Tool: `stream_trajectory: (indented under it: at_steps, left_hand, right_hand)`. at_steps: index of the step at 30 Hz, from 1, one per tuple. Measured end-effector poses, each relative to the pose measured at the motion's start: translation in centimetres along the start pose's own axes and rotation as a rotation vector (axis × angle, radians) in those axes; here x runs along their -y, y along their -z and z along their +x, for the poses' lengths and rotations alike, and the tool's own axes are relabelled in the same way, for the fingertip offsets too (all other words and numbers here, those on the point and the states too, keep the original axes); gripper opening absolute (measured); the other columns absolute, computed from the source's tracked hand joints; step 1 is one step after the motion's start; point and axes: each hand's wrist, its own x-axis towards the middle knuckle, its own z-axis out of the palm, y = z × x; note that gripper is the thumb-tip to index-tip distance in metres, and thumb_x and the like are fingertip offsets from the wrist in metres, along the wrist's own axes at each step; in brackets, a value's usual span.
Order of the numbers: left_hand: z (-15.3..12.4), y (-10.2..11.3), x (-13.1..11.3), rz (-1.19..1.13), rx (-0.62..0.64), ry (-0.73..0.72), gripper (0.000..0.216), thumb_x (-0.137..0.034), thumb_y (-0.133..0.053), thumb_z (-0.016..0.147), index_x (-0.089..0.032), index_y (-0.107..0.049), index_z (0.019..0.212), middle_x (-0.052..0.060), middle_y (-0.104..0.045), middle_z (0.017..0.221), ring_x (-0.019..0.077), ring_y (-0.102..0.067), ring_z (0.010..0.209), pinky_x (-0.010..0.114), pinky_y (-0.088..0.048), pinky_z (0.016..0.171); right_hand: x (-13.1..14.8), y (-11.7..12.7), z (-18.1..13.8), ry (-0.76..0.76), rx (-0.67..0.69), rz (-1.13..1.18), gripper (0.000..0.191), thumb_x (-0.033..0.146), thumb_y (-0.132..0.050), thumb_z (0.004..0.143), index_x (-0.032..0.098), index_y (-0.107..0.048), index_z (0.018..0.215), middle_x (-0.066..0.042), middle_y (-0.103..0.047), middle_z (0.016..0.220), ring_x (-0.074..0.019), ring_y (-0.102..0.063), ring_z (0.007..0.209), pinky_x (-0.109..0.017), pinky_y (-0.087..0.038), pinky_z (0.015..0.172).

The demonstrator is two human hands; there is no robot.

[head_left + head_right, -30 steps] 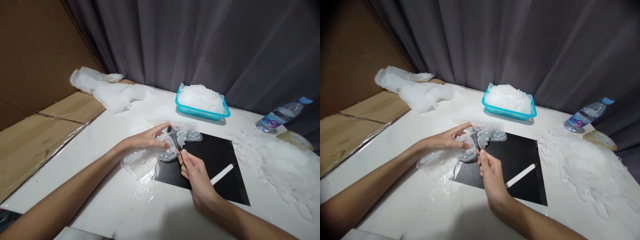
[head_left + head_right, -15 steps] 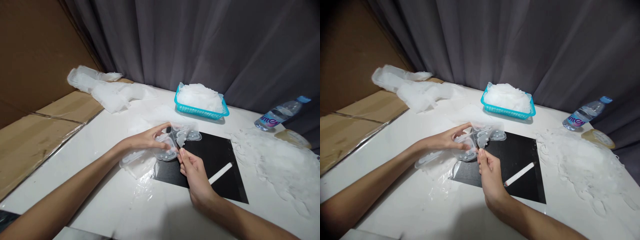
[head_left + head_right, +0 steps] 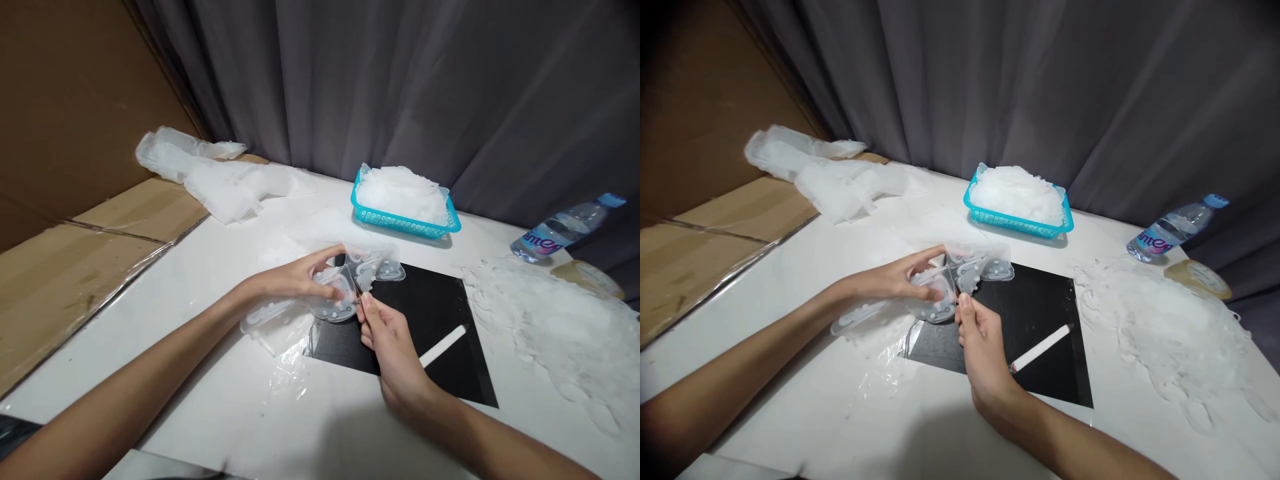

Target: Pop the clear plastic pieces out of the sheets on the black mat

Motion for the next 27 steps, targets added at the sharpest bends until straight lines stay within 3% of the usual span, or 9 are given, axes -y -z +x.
stream_trajectory:
  at_steps: [9,18,27]
  left_hand:
    - [0.09,0.09,0.33,-0.030,0.024,-0.014,0.080,-0.036,-0.081,0.086,-0.027,-0.044,0.156,0.006,-0.070,0.117,0.0235,-0.066,0.098,0.028,-0.051,0.082]
    - [0.20,0.08,0.59,-0.035,0.031,-0.016,0.081,-0.038,-0.081,0.086,-0.027,-0.043,0.157,0.008,-0.069,0.125,0.0256,-0.067,0.104,0.032,-0.053,0.089]
    - [0.24,0.11,0.80,-0.003,0.026,-0.027,0.085,-0.039,-0.082,0.085,-0.027,-0.042,0.158,0.008,-0.072,0.120,0.0292,-0.067,0.112,0.036,-0.052,0.093]
  right_hand:
    - [-0.68,0.04,0.38,0.055,-0.015,0.003,0.054,0.073,-0.068,0.082,0.021,-0.053,0.074,0.003,-0.041,0.073,-0.0111,-0.030,0.064,-0.022,-0.027,0.056]
    - [-0.62,-0.03,0.54,0.060,-0.009,0.018,0.053,0.070,-0.067,0.084,0.020,-0.052,0.074,0.005,-0.033,0.070,-0.0101,-0.024,0.061,-0.023,-0.023,0.055]
    - [-0.20,-0.08,0.53,0.071,0.001,-0.024,0.055,0.071,-0.065,0.085,0.021,-0.046,0.073,0.005,-0.032,0.070,-0.0101,-0.023,0.061,-0.024,-0.021,0.055]
